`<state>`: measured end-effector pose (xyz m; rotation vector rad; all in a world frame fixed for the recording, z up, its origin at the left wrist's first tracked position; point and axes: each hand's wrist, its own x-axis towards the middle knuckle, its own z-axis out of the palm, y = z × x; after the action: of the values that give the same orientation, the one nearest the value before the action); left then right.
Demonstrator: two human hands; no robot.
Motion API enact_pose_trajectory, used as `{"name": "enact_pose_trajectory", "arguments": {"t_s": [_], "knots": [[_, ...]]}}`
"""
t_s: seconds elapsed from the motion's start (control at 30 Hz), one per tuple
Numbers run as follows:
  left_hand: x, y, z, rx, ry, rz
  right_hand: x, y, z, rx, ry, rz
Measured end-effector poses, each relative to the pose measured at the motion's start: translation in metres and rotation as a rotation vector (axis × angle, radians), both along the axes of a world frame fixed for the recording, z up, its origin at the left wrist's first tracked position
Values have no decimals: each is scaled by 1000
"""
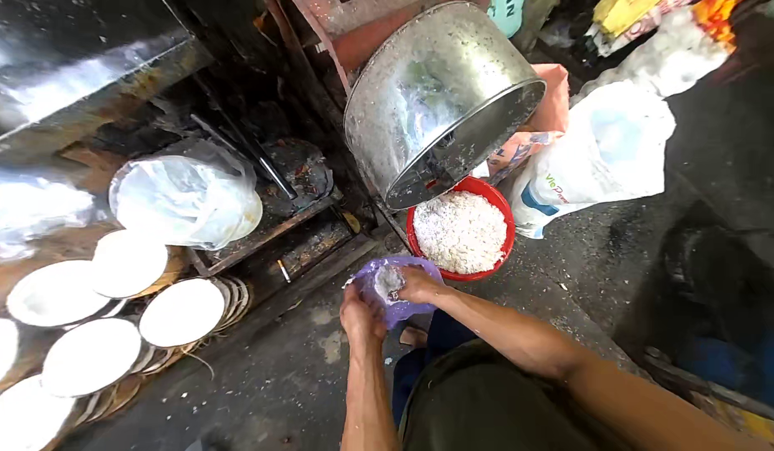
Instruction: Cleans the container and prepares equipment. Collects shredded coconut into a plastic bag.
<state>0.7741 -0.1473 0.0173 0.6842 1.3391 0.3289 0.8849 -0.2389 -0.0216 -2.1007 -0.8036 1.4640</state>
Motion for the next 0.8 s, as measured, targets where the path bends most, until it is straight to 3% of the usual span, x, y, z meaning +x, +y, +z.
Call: {"name": "enact_pose_trajectory", "arguments": {"t_s": [0.13,0.23,0.37,0.47,0.63,0.8], "knots": [[5,-12,-12,-66,13,53,3,-5,25,175,-81,117],[2,-18,-19,-93,-16,89,26,-36,28,230,-189,-1],[-18,-12,-22,-115,-81,158,83,-104,-22,-196,-400,-82],[-27,-16,-19,-128,-96,203,104,-142,-79,-459,-373,-66],[-16,-28,-13,-96,-15,247,105,-141,-120,-546,-383,-57],[10,-31,-10,-59,74,273,123,-135,-127,-539,-320,65]]}}
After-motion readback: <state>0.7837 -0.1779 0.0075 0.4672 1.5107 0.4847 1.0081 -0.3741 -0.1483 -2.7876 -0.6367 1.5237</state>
